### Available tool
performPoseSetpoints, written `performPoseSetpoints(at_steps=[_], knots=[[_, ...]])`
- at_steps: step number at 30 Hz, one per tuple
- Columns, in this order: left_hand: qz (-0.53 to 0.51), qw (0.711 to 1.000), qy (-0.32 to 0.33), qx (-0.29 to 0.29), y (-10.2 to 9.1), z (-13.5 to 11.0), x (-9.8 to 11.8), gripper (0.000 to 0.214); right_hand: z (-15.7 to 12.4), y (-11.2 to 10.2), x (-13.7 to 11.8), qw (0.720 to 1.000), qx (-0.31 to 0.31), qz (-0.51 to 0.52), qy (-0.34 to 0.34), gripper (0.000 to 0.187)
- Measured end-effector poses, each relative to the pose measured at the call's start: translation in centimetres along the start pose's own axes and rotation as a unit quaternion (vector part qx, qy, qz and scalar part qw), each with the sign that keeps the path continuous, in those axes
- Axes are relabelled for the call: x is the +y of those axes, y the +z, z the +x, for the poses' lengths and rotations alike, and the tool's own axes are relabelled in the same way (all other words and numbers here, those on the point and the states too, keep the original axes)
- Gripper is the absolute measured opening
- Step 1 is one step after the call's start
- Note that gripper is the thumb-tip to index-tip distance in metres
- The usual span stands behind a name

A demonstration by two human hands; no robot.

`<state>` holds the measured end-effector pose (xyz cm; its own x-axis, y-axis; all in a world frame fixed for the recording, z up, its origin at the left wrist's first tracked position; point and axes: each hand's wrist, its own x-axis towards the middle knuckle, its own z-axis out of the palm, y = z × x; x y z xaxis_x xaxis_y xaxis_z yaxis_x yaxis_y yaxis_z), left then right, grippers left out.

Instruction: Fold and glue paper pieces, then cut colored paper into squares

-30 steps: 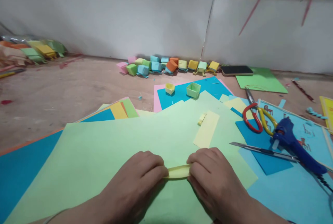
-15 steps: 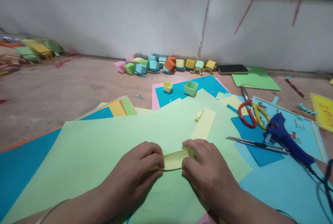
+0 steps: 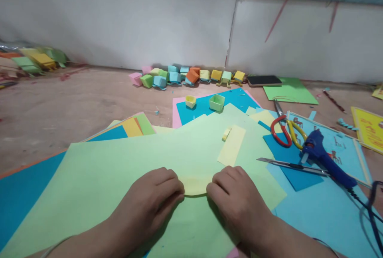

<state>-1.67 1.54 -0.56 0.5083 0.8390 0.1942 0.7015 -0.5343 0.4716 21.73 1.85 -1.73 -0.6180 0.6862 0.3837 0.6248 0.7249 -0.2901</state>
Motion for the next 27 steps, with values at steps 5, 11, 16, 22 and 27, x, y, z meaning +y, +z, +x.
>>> performPoseSetpoints(at_steps=[5, 11, 16, 22, 27], knots=[[-0.01, 0.997, -0.043, -0.056, -0.12, 0.17, -0.1, 0.022, 0.2, 0.33, -0.03, 1.0, -0.01, 0.009, 0.015, 0.025], [0.013, 0.996, -0.057, -0.061, -0.04, 0.25, -0.12, 0.027, 0.6, 0.07, -0.03, 1.0, -0.013, -0.009, 0.027, 0.027], [0.071, 0.996, -0.043, -0.043, 0.13, 0.36, -0.23, 0.026, 0.57, 0.22, -0.14, 0.997, -0.025, -0.03, 0.059, 0.027], [0.095, 0.994, -0.042, -0.045, 0.24, 0.4, -0.3, 0.025, 0.61, 0.46, 0.09, 0.997, -0.016, -0.04, 0.061, 0.028], [0.102, 0.993, -0.038, -0.042, 0.27, 0.35, -0.09, 0.025, 0.64, 0.53, 0.18, 0.997, -0.011, -0.054, 0.058, 0.03]])
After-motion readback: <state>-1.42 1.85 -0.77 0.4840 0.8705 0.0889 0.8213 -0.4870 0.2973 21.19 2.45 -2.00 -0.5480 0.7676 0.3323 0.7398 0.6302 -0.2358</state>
